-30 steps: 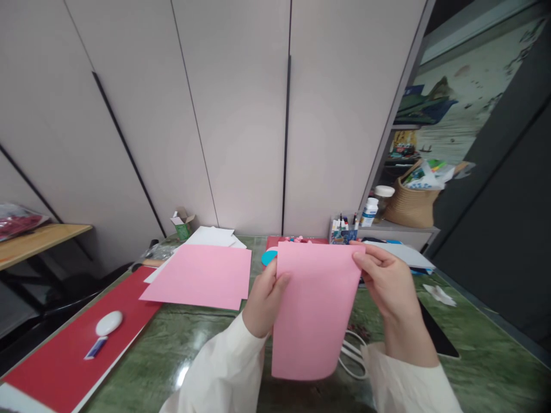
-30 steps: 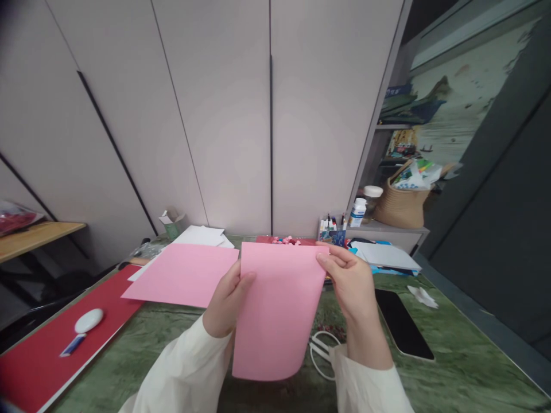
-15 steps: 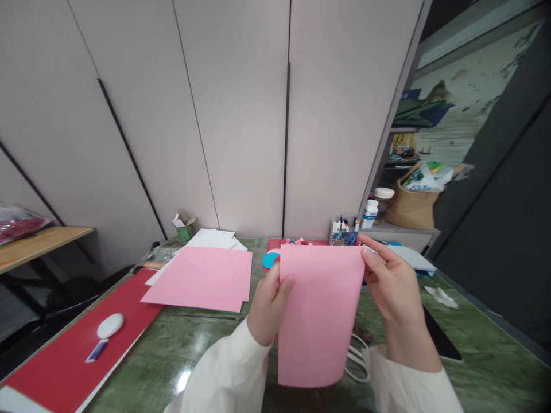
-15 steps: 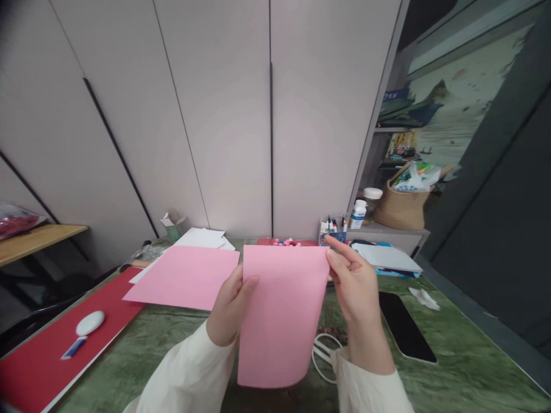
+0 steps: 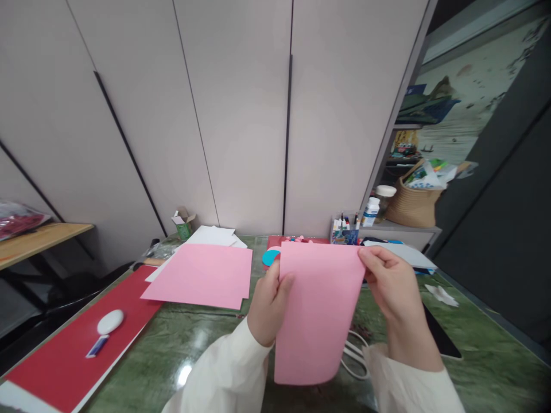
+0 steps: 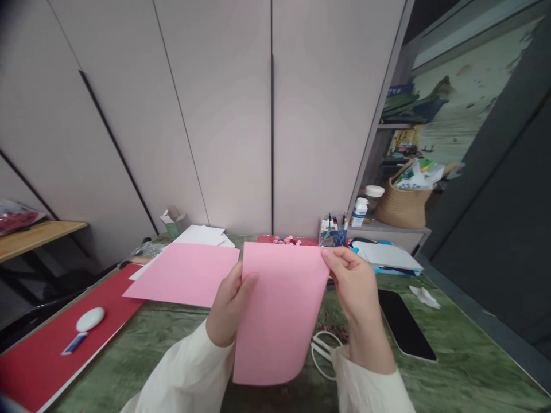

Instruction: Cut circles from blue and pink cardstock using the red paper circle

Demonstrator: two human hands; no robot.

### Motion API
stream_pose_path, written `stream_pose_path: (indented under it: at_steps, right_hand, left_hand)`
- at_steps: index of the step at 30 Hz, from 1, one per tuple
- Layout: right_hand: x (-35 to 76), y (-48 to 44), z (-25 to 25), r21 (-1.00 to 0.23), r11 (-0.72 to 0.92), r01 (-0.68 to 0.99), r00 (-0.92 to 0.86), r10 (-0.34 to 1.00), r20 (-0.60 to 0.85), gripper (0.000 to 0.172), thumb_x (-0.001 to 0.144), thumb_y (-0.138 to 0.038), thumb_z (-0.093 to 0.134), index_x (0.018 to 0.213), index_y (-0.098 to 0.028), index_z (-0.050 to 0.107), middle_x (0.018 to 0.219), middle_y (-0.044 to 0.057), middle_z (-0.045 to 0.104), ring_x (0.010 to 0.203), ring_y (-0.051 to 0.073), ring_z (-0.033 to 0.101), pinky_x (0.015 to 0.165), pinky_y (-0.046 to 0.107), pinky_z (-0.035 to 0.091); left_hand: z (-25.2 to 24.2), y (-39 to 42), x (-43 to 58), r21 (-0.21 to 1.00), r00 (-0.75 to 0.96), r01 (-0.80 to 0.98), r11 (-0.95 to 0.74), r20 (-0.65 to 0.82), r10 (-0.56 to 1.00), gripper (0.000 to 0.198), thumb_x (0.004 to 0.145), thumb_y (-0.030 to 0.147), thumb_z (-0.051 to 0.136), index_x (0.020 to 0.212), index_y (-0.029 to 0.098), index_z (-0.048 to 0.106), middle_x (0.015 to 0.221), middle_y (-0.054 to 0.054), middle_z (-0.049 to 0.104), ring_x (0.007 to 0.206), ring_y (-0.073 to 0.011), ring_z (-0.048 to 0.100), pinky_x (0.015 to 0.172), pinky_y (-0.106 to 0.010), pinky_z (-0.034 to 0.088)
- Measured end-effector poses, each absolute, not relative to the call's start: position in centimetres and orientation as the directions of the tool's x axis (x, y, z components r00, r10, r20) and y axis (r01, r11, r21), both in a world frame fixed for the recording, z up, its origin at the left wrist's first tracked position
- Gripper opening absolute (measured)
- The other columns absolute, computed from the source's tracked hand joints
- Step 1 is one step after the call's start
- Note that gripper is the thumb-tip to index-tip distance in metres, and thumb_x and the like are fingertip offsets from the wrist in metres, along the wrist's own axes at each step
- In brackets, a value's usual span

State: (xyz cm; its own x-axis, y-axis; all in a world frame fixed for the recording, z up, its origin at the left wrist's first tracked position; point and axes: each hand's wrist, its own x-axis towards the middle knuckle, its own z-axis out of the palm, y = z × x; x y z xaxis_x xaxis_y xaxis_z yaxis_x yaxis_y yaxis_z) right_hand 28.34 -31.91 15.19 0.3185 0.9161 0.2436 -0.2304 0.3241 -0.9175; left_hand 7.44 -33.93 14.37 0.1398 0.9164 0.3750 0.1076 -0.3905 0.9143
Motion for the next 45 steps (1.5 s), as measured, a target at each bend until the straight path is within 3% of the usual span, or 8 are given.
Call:
stream_pose_path:
  at_steps: [13, 19, 25, 30, 38, 45]
  right_hand:
    - [28.39, -31.6, 14.91, -0.918, 0.369, -0.144, 0.301, 0.9, 0.315, 0.021, 0.071, -0.036, 0.065, 0.064, -0.017, 0.06, 0.054, -0.003, 0.049, 0.047, 0.009, 0.042, 0.043, 0.02, 0.033]
    - [28.37, -31.67, 14.9, -0.918, 0.378, -0.123, 0.299, 0.896, 0.329, 0.019, 0.074, -0.038, 0.062, 0.071, -0.018, 0.064, 0.059, -0.002, 0.055, 0.051, 0.01, 0.045, 0.046, 0.021, 0.036]
    - [27.95, -31.86, 15.18, -0.942, 0.333, -0.052, 0.276, 0.911, 0.306, 0.017, 0.065, -0.032, 0.07, 0.073, -0.018, 0.065, 0.059, -0.001, 0.061, 0.051, 0.012, 0.05, 0.049, 0.023, 0.038]
    - [28.01, -31.7, 14.75, -0.944, 0.33, 0.004, 0.315, 0.896, 0.314, 0.022, 0.066, -0.035, 0.069, 0.058, -0.018, 0.057, 0.047, -0.005, 0.052, 0.044, 0.009, 0.042, 0.044, 0.021, 0.031]
    - [27.99, -31.32, 14.61, -0.942, 0.334, 0.027, 0.302, 0.896, 0.326, 0.022, 0.069, -0.039, 0.066, 0.067, -0.018, 0.063, 0.052, -0.003, 0.055, 0.046, 0.01, 0.043, 0.047, 0.022, 0.035]
    - [28.04, -31.44, 14.62, -0.93, 0.365, 0.027, 0.276, 0.892, 0.358, 0.02, 0.072, -0.038, 0.063, 0.072, -0.018, 0.065, 0.057, -0.003, 0.055, 0.051, 0.011, 0.044, 0.049, 0.022, 0.035]
  left_hand:
    - [14.7, -34.23, 7.54, 0.913, 0.11, 0.171, -0.371, 0.356, 0.928, 0.031, 0.088, 0.037, 0.036, 0.11, 0.019, 0.051, 0.073, -0.001, 0.059, 0.078, -0.0189, 0.057, 0.065, -0.026, 0.041]
    - [14.76, -34.18, 7.52, 0.909, 0.117, 0.157, -0.385, 0.37, 0.922, 0.03, 0.089, 0.036, 0.036, 0.11, 0.021, 0.051, 0.083, -0.002, 0.062, 0.078, -0.0176, 0.057, 0.067, -0.026, 0.041]
    - [14.73, -34.02, 7.39, 0.909, 0.092, 0.17, -0.381, 0.37, 0.924, 0.029, 0.088, 0.037, 0.037, 0.103, 0.019, 0.054, 0.07, -0.001, 0.059, 0.073, -0.0185, 0.057, 0.065, -0.026, 0.042]
    - [14.65, -33.77, 7.26, 0.904, 0.093, 0.189, -0.382, 0.371, 0.924, 0.029, 0.088, 0.037, 0.036, 0.106, 0.02, 0.052, 0.077, -0.002, 0.06, 0.078, -0.0193, 0.057, 0.068, -0.027, 0.042]
    - [14.61, -33.47, 7.22, 0.901, 0.089, 0.197, -0.387, 0.376, 0.922, 0.027, 0.088, 0.036, 0.036, 0.104, 0.021, 0.052, 0.092, -0.004, 0.062, 0.084, -0.0195, 0.057, 0.071, -0.028, 0.042]
    - [14.66, -33.56, 7.23, 0.905, 0.089, 0.186, -0.382, 0.371, 0.924, 0.028, 0.088, 0.036, 0.037, 0.105, 0.02, 0.052, 0.086, -0.004, 0.061, 0.08, -0.0196, 0.057, 0.07, -0.029, 0.043]
